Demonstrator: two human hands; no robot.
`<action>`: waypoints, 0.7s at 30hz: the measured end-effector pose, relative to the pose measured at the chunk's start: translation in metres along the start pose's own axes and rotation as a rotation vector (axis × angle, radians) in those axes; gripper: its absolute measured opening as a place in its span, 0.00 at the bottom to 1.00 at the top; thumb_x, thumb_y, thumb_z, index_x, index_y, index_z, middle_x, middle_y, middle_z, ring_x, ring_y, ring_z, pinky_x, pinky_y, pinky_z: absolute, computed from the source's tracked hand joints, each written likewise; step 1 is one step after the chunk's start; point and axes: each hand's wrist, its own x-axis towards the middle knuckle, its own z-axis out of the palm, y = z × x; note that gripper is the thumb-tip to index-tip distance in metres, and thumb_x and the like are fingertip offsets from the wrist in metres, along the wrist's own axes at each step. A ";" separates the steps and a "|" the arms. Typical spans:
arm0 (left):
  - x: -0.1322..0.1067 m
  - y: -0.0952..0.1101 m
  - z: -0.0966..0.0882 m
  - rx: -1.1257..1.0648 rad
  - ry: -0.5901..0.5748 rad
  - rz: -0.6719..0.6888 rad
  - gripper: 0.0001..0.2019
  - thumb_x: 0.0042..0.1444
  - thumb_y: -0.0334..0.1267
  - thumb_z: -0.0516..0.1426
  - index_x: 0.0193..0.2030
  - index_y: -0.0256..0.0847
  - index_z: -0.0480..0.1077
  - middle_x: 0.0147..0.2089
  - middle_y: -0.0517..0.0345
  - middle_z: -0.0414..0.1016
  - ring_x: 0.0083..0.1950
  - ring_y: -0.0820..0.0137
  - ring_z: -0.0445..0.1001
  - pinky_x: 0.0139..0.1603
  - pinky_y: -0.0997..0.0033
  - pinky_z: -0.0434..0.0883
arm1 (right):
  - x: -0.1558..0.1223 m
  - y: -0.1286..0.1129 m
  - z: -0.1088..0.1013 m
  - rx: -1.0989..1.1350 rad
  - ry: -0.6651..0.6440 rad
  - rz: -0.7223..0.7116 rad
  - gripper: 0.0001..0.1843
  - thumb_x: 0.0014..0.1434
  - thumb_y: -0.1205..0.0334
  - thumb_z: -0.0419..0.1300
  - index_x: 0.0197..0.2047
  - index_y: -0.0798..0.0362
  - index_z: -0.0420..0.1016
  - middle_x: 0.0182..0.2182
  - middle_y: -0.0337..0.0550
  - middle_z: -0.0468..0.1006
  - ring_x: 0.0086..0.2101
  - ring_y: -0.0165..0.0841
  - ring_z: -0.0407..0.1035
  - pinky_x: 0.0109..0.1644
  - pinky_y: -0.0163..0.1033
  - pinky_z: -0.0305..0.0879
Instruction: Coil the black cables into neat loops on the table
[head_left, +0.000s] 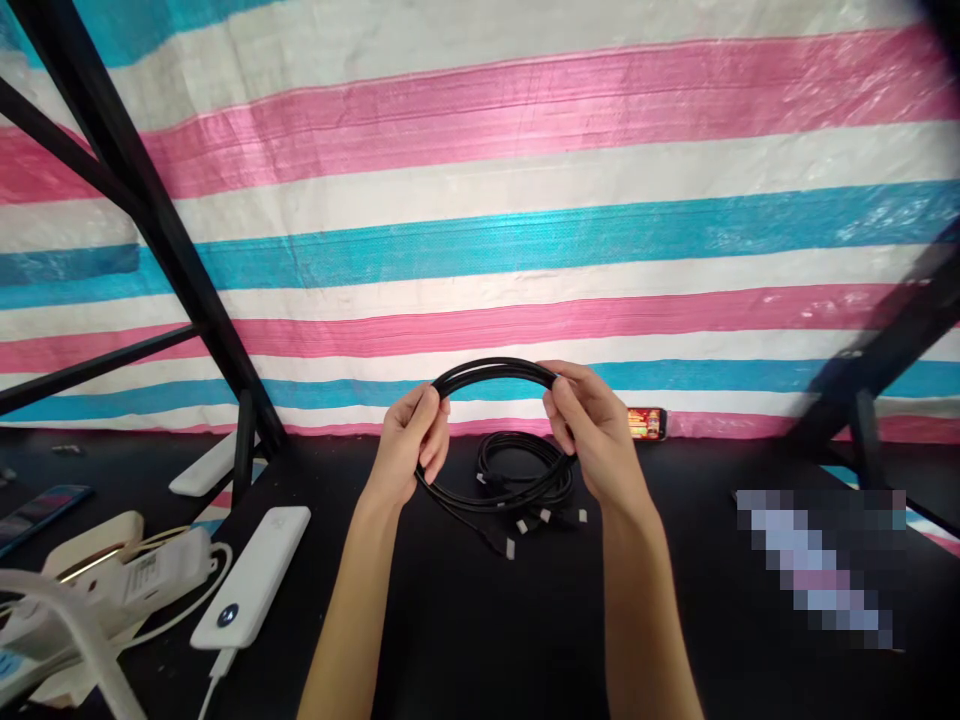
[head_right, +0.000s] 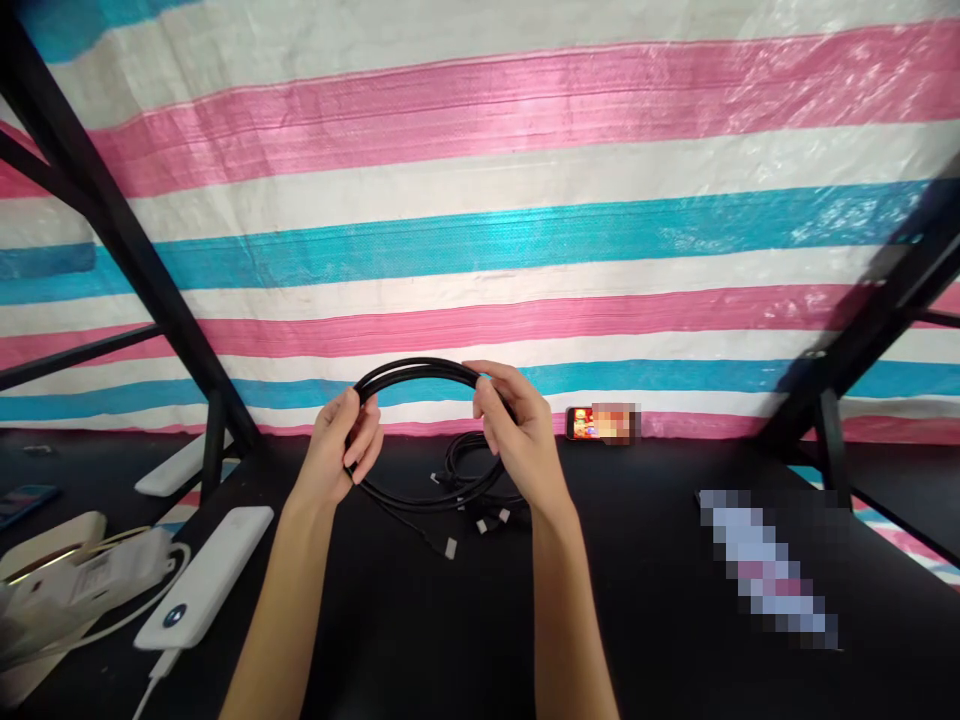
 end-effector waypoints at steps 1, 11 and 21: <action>-0.002 0.001 0.000 0.002 -0.049 -0.012 0.15 0.55 0.50 0.55 0.29 0.39 0.66 0.10 0.72 0.50 0.07 0.83 0.48 0.08 0.84 0.46 | 0.001 0.002 -0.003 0.020 -0.014 -0.006 0.12 0.60 0.56 0.55 0.46 0.45 0.73 0.22 0.32 0.63 0.15 0.20 0.48 0.18 0.32 0.46; -0.006 0.004 0.013 0.221 -0.049 -0.038 0.16 0.59 0.47 0.51 0.47 0.40 0.69 0.11 0.70 0.56 0.10 0.80 0.54 0.12 0.80 0.52 | 0.002 0.002 -0.011 -0.079 0.052 -0.050 0.16 0.59 0.59 0.55 0.50 0.44 0.73 0.26 0.36 0.70 0.16 0.21 0.48 0.16 0.32 0.48; -0.001 0.010 0.000 -0.011 0.348 0.179 0.15 0.54 0.45 0.57 0.41 0.36 0.74 0.14 0.71 0.46 0.12 0.83 0.46 0.09 0.82 0.46 | -0.003 -0.001 0.009 0.119 -0.086 0.135 0.15 0.58 0.55 0.57 0.47 0.49 0.71 0.13 0.27 0.62 0.10 0.20 0.48 0.12 0.30 0.49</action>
